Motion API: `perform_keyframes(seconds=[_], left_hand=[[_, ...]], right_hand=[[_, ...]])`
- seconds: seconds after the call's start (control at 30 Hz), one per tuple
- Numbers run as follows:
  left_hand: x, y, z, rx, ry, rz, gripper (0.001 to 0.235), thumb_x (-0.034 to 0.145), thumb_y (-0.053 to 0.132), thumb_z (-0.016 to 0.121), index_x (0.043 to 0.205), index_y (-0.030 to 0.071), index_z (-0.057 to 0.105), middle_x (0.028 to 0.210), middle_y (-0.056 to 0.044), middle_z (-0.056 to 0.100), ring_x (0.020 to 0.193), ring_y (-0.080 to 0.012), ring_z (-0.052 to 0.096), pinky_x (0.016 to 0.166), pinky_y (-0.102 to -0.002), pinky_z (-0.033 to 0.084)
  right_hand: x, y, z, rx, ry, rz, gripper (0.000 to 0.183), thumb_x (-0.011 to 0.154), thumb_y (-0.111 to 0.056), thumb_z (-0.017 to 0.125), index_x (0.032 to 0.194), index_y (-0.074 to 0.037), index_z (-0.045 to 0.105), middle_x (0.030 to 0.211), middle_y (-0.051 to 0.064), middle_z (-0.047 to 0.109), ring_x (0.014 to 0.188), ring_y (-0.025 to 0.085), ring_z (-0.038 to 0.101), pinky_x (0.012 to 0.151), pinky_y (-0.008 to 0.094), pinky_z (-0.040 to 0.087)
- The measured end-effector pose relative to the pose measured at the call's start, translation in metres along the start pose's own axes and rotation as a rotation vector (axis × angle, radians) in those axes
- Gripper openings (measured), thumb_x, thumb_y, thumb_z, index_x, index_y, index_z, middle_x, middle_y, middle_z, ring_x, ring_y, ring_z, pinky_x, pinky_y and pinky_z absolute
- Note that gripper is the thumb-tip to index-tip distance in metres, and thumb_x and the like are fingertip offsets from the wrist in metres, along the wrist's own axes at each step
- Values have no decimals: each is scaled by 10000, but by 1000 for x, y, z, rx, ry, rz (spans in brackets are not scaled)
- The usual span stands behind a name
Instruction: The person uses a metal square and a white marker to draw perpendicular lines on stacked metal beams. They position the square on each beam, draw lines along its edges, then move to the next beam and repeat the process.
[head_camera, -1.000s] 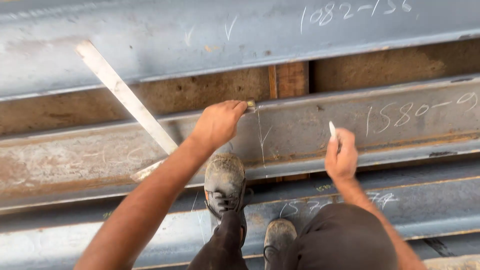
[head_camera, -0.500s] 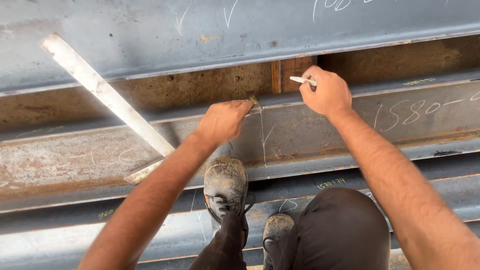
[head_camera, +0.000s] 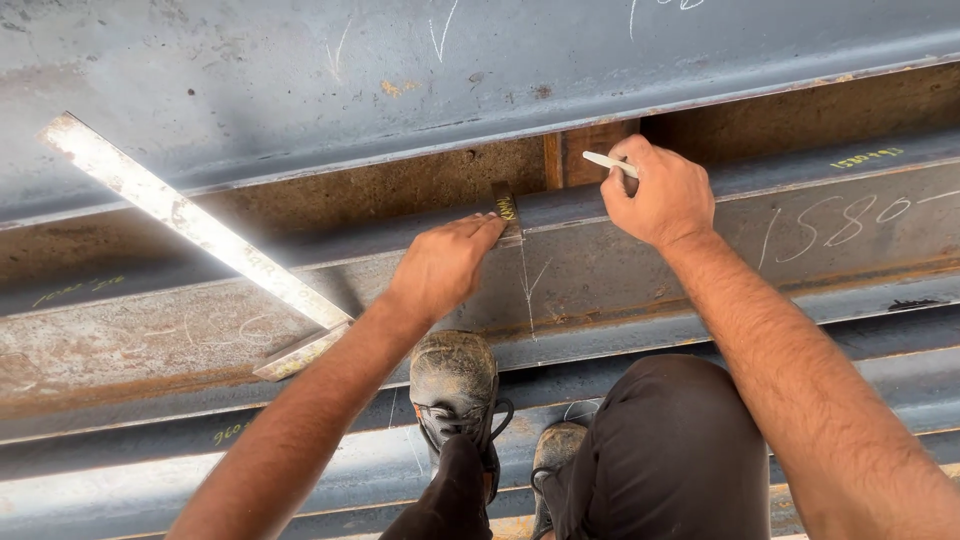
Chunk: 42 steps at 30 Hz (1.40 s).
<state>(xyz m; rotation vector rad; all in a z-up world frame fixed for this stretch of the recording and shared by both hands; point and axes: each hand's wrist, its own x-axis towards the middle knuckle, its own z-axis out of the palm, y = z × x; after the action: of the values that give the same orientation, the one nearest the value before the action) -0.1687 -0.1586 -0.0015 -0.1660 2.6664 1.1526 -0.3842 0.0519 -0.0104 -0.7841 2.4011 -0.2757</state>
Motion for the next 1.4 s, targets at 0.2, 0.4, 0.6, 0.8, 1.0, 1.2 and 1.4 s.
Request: perform_keyframes(seconds=[0.2, 0.4, 0.6, 0.8, 1.0, 1.2, 1.4], left_hand=[[1, 1, 0, 7, -12, -5, 380, 894, -31, 547, 1261, -6, 643, 1239, -208, 713, 1189, -332, 680, 1021, -419, 543], [1, 0, 1, 36, -36, -21, 368, 920, -35, 547, 1274, 2, 643, 1253, -196, 712, 1203, -313, 677, 1028, -408, 542], [1, 1, 0, 34, -42, -20, 394, 899, -39, 555, 1281, 2, 644, 1248, -200, 711, 1198, -318, 677, 1024, -410, 542], [4, -1, 4, 63, -6, 17, 385, 885, -19, 569, 1261, 0, 647, 1251, -189, 717, 1173, -307, 690, 999, -402, 556], [11, 11, -1, 140, -10, -17, 350, 876, 37, 593, 1217, 63, 670, 1157, -134, 753, 1033, -278, 731, 865, -401, 587], [11, 9, 2, 180, -79, -113, 332, 846, 66, 609, 1163, 123, 687, 1035, -111, 770, 898, -280, 745, 741, -419, 590], [14, 8, 0, 172, -56, -114, 276, 833, 72, 613, 1094, 119, 690, 970, -100, 771, 845, -276, 750, 699, -417, 591]], right_hand=[[1, -1, -3, -2, -36, 12, 159, 913, -218, 658, 1053, -146, 632, 774, 27, 682, 727, 249, 691, 672, 446, 548], [1, -1, -2, -8, -51, 9, 153, 924, -215, 650, 1061, -148, 636, 754, 16, 674, 703, 226, 683, 659, 431, 548], [0, 2, 1, -8, -29, -11, 156, 920, -210, 658, 1060, -146, 628, 764, 19, 672, 705, 230, 683, 654, 435, 546], [0, 1, -1, 5, -38, 6, 151, 928, -214, 650, 1067, -163, 622, 769, 15, 674, 719, 242, 687, 667, 444, 550], [-1, -15, -19, 56, -95, 76, 201, 934, -250, 650, 1112, -180, 713, 881, 49, 734, 796, 278, 710, 721, 453, 561], [13, -49, -5, 81, -245, -151, 243, 958, -232, 629, 1142, -172, 776, 1040, 136, 761, 928, 362, 714, 837, 478, 568], [38, -87, 18, -183, -496, -71, 221, 969, -232, 639, 1126, -175, 783, 1075, 158, 748, 1022, 360, 704, 909, 482, 560]])
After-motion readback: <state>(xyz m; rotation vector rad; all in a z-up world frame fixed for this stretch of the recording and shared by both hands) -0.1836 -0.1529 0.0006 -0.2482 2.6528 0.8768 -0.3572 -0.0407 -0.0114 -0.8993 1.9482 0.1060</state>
